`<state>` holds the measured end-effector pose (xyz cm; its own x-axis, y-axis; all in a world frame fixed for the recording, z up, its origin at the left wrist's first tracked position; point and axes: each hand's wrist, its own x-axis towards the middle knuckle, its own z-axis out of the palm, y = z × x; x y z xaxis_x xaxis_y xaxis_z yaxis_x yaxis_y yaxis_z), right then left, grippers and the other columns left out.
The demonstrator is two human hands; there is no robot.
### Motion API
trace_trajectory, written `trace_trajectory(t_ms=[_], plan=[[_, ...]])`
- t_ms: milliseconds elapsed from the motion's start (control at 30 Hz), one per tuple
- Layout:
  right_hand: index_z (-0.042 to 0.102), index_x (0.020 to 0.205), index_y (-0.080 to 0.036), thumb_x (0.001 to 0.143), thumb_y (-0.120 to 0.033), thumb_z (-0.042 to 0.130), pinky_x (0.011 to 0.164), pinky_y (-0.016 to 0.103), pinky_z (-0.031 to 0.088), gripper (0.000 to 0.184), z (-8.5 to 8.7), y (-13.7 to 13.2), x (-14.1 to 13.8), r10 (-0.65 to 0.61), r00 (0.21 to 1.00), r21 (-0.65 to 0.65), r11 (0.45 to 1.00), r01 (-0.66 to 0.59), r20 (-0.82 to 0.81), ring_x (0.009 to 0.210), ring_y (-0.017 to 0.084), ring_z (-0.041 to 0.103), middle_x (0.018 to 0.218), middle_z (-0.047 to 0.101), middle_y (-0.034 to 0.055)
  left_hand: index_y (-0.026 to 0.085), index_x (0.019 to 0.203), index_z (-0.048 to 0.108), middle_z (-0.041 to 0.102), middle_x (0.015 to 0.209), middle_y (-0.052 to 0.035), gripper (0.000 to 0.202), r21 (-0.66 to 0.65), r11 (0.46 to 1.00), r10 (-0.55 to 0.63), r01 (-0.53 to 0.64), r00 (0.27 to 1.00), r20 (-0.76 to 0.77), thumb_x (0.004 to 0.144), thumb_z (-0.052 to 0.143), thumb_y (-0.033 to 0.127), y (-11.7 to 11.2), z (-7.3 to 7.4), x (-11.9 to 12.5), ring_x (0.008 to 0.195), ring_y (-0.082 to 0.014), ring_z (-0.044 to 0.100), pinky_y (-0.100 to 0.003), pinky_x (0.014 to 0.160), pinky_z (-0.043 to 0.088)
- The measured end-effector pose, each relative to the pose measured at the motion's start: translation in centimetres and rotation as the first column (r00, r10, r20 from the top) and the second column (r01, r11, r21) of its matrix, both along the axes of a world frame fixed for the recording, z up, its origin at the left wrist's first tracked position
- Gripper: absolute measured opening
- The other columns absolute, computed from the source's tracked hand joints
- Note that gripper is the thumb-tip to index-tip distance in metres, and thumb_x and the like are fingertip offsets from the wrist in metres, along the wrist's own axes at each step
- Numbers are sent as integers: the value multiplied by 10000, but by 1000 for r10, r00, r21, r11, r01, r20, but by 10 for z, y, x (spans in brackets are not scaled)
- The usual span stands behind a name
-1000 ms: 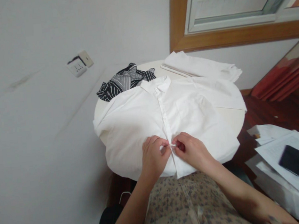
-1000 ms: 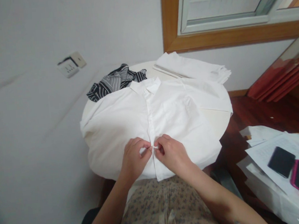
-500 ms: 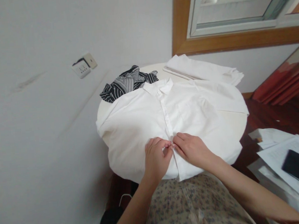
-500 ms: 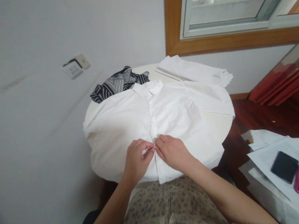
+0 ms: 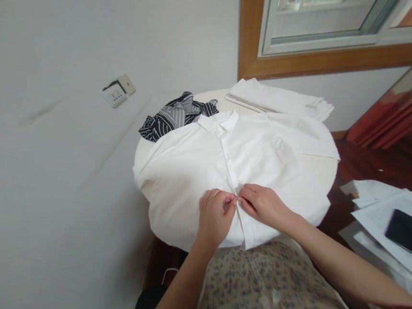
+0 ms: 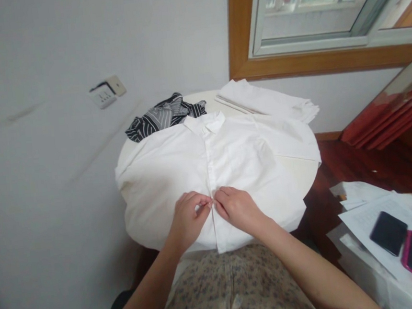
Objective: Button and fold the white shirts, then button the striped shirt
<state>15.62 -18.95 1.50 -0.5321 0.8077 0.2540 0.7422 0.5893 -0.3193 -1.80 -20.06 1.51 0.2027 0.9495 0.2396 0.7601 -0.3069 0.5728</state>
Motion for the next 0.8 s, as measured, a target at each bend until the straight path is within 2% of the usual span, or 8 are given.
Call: trace_trajectory(t_ms=[67,200,333,500,633,800], plan=[[583,858,-180,943,-220,442,704,279,446,170,4,-2,4,-25,997,-61,998,21,-68,798,176,569,815,596,47,201,784,638,644,797,-17,62,0,1000,2,-2,1000,19,823,590,199,0,1,0,827,-191,559,-340,794,404],[607,893,-191,916,-185,485,762,291,459,124,10,-8,12,-33,964,-172,985,-13,-265,851,178,571,859,599,49,188,781,622,639,791,-21,52,16,1000,-5,4,997,83,797,590,149,1,5,1,821,-189,561,-340,798,420],[637,895,-197,880,-172,533,725,289,457,108,11,-12,10,-160,912,-266,962,59,-377,776,161,566,858,597,41,180,809,613,636,806,-31,59,36,999,-34,28,987,154,813,561,152,5,6,5,829,-187,564,-340,803,437],[654,862,-203,858,-165,548,680,274,426,112,6,-10,1,-267,880,-330,934,136,-394,721,146,548,787,584,13,183,833,613,647,817,-34,78,2,1000,-10,10,970,242,826,536,173,9,-1,8,820,-177,595,-319,781,466],[651,844,-208,835,-163,568,642,258,399,95,5,-10,-3,-320,869,-361,915,181,-376,685,133,538,763,583,-7,188,854,617,659,825,-34,95,-18,1000,-3,8,967,256,832,524,193,8,-4,6,810,-172,612,-313,780,480],[650,857,-218,827,-152,568,651,250,398,109,2,-13,-2,-300,878,-319,930,182,-373,694,129,541,775,595,-11,190,857,610,661,835,-34,104,-46,999,-15,25,979,205,820,513,183,6,-3,4,819,-174,612,-305,772,481]])
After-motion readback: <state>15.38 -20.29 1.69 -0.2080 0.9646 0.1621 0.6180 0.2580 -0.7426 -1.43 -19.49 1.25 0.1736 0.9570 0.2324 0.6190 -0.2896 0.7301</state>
